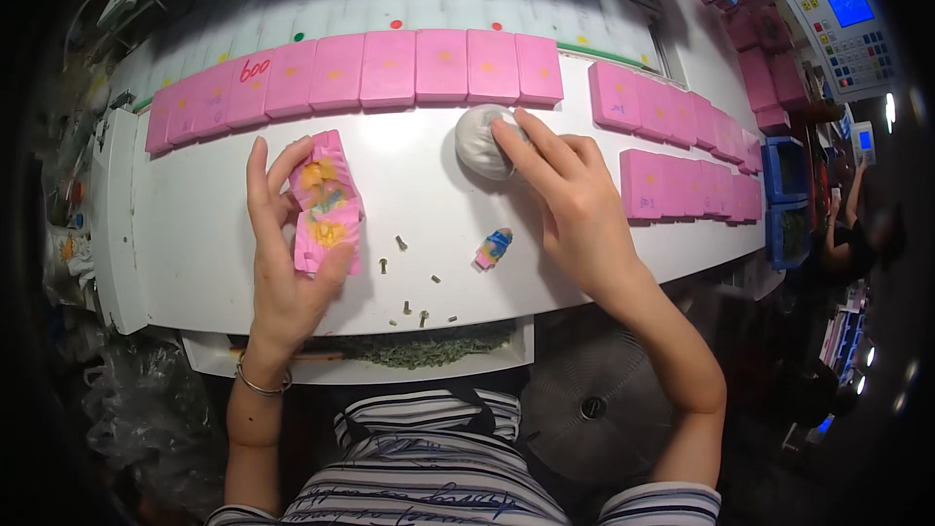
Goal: The recorder is shown assembling small, colorful components into a pink mold or fixture, possibly for industrial parts or toys.
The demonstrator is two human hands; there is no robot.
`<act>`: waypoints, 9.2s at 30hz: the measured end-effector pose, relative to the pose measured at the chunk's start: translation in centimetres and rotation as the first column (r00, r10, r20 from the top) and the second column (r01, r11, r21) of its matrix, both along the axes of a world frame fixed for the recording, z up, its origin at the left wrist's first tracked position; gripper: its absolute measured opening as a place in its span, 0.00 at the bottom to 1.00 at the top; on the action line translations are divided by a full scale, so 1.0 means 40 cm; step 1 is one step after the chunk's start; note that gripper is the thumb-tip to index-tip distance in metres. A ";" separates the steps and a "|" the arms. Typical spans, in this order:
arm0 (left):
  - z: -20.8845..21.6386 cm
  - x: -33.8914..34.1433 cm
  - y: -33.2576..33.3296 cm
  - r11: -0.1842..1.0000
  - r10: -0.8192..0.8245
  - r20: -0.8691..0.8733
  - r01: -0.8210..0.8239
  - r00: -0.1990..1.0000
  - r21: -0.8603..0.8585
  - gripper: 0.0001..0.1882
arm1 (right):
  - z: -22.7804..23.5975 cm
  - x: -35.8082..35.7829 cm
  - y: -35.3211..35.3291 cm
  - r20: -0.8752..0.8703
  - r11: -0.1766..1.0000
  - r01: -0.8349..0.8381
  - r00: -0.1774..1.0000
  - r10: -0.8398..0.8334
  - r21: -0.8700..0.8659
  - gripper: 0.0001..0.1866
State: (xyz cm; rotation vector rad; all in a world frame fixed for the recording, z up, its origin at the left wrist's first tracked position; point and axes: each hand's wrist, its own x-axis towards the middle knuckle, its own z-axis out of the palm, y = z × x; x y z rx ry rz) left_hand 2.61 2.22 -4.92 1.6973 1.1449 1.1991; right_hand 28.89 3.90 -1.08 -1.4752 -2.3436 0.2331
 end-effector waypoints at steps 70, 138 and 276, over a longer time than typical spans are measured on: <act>-0.018 -0.001 -0.020 0.978 0.067 -0.058 -0.054 0.996 0.200 0.47 | -0.030 -0.253 -0.005 -0.514 0.976 -0.214 0.835 0.199 0.032 0.12; 0.052 -0.613 0.680 0.622 0.648 -0.705 -0.733 0.286 0.275 0.23 | 0.072 0.031 0.106 -0.281 0.942 0.249 0.909 -0.308 -0.227 0.24; 0.086 0.024 0.017 0.967 0.247 0.420 -0.191 0.873 -0.171 0.23 | 0.077 -0.269 0.032 -0.284 0.918 -0.397 0.883 0.374 -0.025 0.18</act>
